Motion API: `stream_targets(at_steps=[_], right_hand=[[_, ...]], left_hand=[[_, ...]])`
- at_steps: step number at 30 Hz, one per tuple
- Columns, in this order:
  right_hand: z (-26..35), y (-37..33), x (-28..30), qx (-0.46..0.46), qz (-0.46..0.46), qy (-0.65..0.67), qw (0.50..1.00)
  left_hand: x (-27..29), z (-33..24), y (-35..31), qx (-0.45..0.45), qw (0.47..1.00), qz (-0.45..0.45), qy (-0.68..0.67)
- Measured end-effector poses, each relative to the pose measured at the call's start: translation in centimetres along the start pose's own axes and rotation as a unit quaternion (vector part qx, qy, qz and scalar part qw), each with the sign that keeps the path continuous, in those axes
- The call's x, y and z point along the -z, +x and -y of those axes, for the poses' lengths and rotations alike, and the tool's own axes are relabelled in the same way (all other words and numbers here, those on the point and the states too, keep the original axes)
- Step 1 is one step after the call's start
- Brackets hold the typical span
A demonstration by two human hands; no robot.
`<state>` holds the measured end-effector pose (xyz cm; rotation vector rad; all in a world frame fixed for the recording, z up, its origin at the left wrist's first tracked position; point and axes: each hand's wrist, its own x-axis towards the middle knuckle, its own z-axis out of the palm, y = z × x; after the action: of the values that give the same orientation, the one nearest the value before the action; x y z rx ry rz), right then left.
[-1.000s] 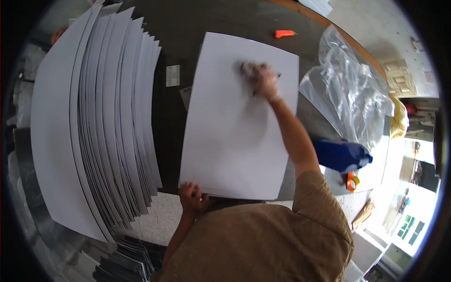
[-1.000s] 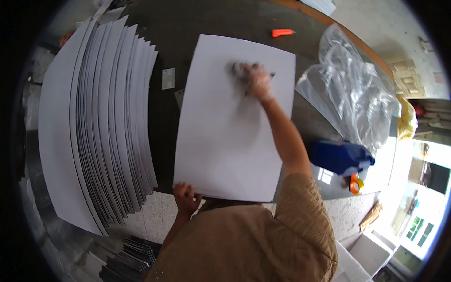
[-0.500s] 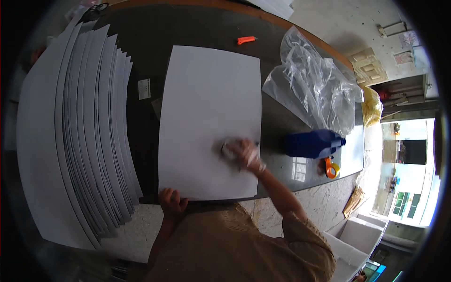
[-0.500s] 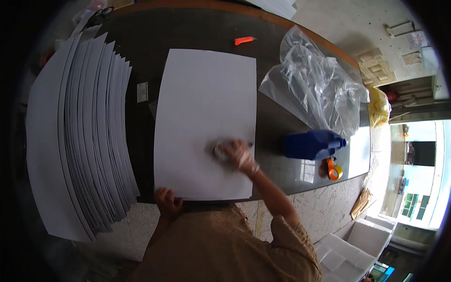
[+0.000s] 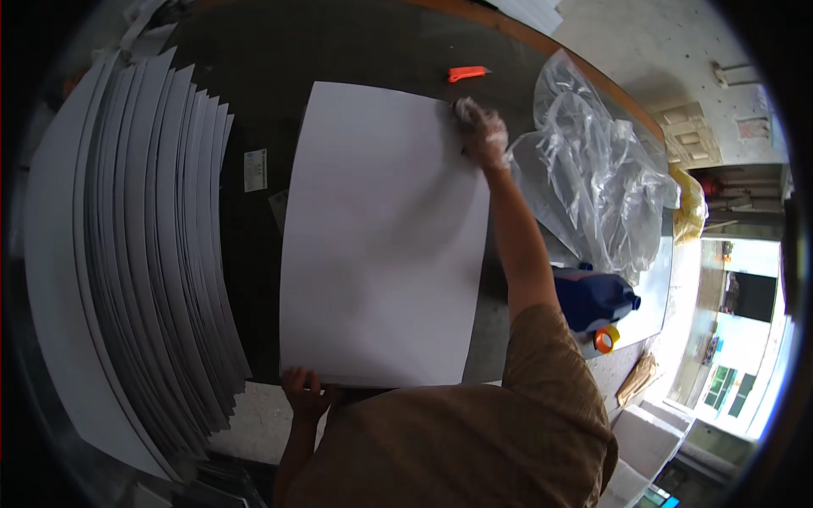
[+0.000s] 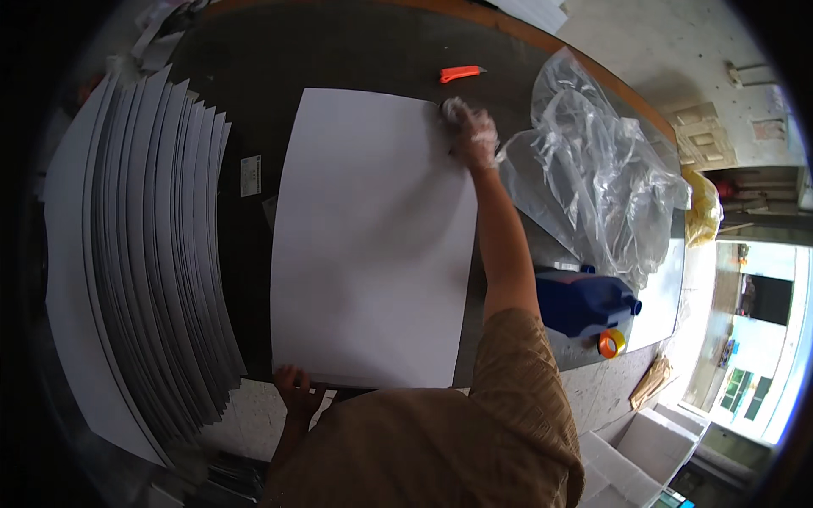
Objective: The person wipes the surface of large white rectangular panels one by one using a cloth. They pick a panel from a stack on the left, wipe it, and place it on a stack on the right. The person occasionally re-wets the cloth from a blue bottle.
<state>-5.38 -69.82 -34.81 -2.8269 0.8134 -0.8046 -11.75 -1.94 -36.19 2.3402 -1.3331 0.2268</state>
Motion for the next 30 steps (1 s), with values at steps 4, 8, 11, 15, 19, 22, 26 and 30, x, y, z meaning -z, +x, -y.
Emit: stream_targets(at_steps=[4, 8, 11, 15, 19, 22, 26, 30], right_hand=[[6.4, -11.8, 6.3, 0.031, 0.033, 0.051, 0.998], [15.1, -27.1, 15.3, 0.006, 0.118, 0.115, 0.986], [20.3, -37.3, 20.2, 0.03, 0.124, 0.078, 0.989], [22.6, -43.3, 22.1, -0.03, 0.113, 0.101, 0.988], [22.2, -41.9, 22.7, -0.091, -0.026, 0.08, 0.992], [20.9, -39.9, 21.2, -0.126, -0.013, 0.118, 0.985], [21.0, -39.6, 19.8, -0.191, 0.053, 0.143, 0.97], [21.5, -39.6, 19.9, -0.191, 0.041, 0.144, 0.97]], left_hand=[[0.2, 0.0, 0.8, -0.011, 1.0, 0.0, -0.008], [0.5, -0.3, 1.0, -0.011, 0.999, 0.0, -0.038], [1.6, -1.1, 2.5, -0.008, 0.998, 0.005, -0.056], [4.4, -3.5, 3.5, 0.046, 0.994, 0.034, -0.096], [4.9, -2.7, 4.2, 0.108, 0.99, 0.041, -0.084], [4.0, -2.0, 5.1, 0.177, 0.976, 0.049, -0.113], [3.3, -0.3, 6.2, 0.267, 0.95, 0.06, -0.147], [2.8, 2.2, 6.3, 0.325, 0.905, 0.05, -0.27]])
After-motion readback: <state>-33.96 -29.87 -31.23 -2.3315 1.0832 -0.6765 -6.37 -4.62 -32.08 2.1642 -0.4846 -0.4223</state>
